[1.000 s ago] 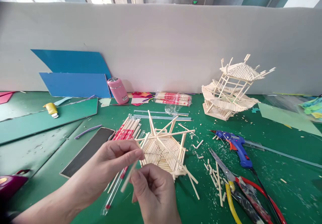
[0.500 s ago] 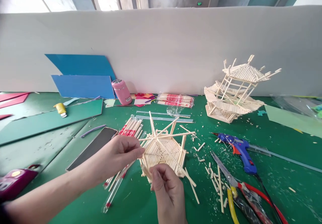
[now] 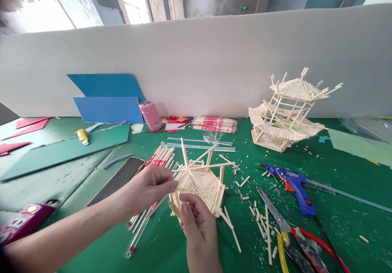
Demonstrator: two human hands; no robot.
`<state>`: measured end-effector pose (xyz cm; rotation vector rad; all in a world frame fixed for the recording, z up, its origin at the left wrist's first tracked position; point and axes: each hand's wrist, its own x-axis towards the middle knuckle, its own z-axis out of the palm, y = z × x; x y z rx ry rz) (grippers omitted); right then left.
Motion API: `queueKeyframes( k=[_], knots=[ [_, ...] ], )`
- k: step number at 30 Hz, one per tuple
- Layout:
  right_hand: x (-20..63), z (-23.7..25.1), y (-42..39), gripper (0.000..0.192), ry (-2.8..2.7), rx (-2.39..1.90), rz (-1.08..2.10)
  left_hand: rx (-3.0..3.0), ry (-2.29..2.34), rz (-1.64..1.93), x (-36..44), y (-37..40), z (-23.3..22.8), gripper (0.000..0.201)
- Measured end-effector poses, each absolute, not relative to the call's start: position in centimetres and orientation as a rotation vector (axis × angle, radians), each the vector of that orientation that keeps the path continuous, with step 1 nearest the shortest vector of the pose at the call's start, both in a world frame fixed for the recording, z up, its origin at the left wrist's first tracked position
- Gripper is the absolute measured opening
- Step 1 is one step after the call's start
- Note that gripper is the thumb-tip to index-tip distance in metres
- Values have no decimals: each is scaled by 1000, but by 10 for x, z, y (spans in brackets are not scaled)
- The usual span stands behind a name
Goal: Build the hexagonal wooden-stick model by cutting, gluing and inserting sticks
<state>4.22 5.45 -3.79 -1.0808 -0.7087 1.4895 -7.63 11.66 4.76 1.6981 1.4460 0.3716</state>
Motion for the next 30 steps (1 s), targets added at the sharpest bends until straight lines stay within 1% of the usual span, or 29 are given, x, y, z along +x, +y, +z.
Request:
queueKeyframes(
  k=[5, 11, 22, 30],
  knots=[
    [43, -39, 55, 38, -707, -1068, 1513, 1686, 1439, 396, -75, 116, 49, 32],
    [44, -37, 55, 35, -781, -1105, 1414, 1691, 1451, 399, -73, 116, 50, 32],
    [46, -34, 56, 38, -937, -1131, 1467, 1750, 1434, 430, -73, 116, 48, 31],
    [44, -34, 55, 32, -921, -1075, 1490, 1751, 1428, 453, -72, 116, 46, 29]
  ],
)
